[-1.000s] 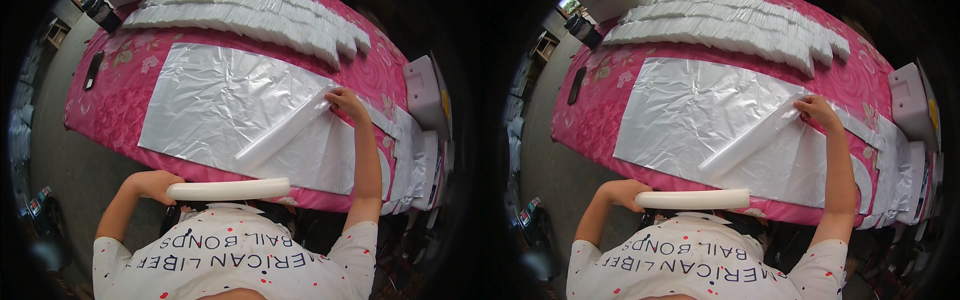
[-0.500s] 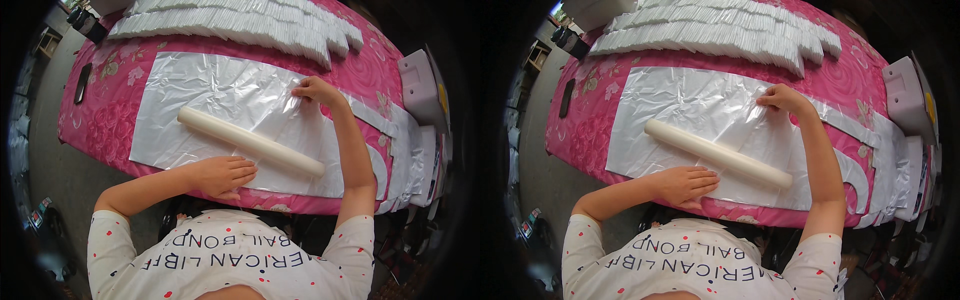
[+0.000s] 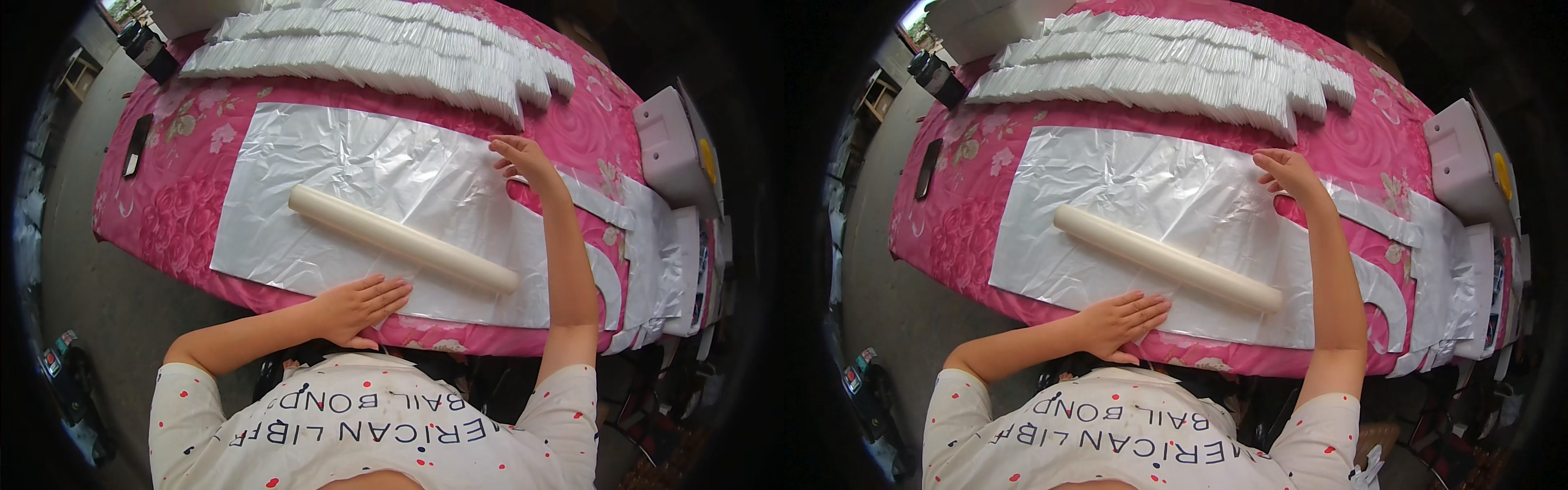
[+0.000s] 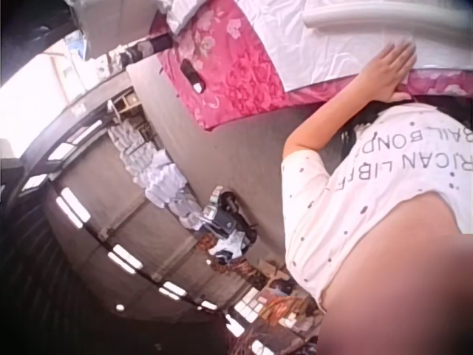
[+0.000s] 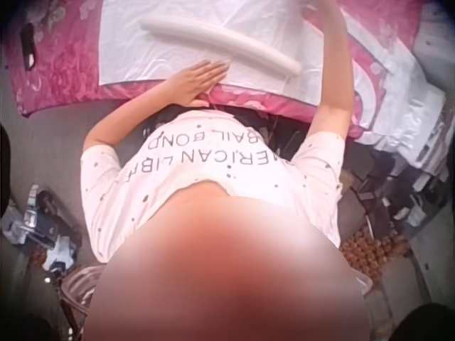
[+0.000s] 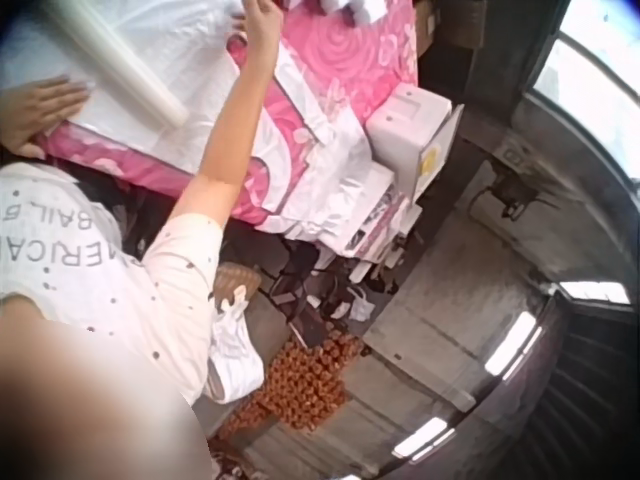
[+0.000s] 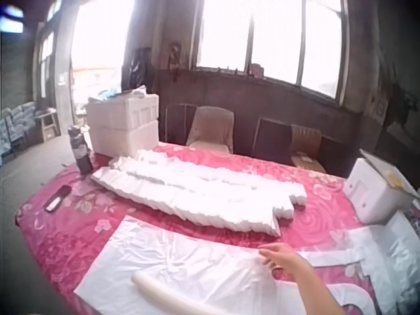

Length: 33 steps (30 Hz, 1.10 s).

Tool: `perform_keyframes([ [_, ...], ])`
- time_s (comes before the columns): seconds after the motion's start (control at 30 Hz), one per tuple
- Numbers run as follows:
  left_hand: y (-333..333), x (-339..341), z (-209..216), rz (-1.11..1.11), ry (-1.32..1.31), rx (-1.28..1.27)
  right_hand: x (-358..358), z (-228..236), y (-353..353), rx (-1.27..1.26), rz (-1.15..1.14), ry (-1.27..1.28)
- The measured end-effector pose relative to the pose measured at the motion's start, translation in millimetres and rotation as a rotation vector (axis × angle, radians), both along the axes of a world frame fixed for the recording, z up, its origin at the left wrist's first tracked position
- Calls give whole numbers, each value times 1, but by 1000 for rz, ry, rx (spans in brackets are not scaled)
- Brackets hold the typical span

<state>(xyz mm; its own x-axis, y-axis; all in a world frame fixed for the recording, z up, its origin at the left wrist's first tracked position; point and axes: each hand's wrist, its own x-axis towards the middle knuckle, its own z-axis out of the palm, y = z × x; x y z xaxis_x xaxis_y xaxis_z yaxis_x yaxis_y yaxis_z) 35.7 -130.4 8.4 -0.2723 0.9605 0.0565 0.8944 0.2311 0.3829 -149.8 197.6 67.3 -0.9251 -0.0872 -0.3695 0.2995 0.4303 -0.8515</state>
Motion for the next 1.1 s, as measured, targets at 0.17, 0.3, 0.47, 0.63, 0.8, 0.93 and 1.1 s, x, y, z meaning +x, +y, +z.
perform_keyframes([
  [0.17, 0, 11, -1, 69, 29, 2, 87, 9, -49, 167, 228, 373],
  [0.3, 6, 20, -3, 85, 19, -5, 178, -17, -100, 532, 362, 745],
  [0.47, 10, 29, 0, 117, 52, -76, 174, -27, -74, 573, 252, 741],
  [0.63, 7, 25, 3, 76, 5, -4, 150, -30, 11, 804, -86, 767],
  [0.8, 8, 25, 0, 119, 1, -38, 180, -6, 11, 425, 68, 601],
  [0.93, 26, 45, -3, 201, 205, -110, 200, -6, -24, 430, 463, 660],
  [1.1, 36, 64, -16, 319, 270, -62, 177, -17, -47, 453, 445, 783],
])
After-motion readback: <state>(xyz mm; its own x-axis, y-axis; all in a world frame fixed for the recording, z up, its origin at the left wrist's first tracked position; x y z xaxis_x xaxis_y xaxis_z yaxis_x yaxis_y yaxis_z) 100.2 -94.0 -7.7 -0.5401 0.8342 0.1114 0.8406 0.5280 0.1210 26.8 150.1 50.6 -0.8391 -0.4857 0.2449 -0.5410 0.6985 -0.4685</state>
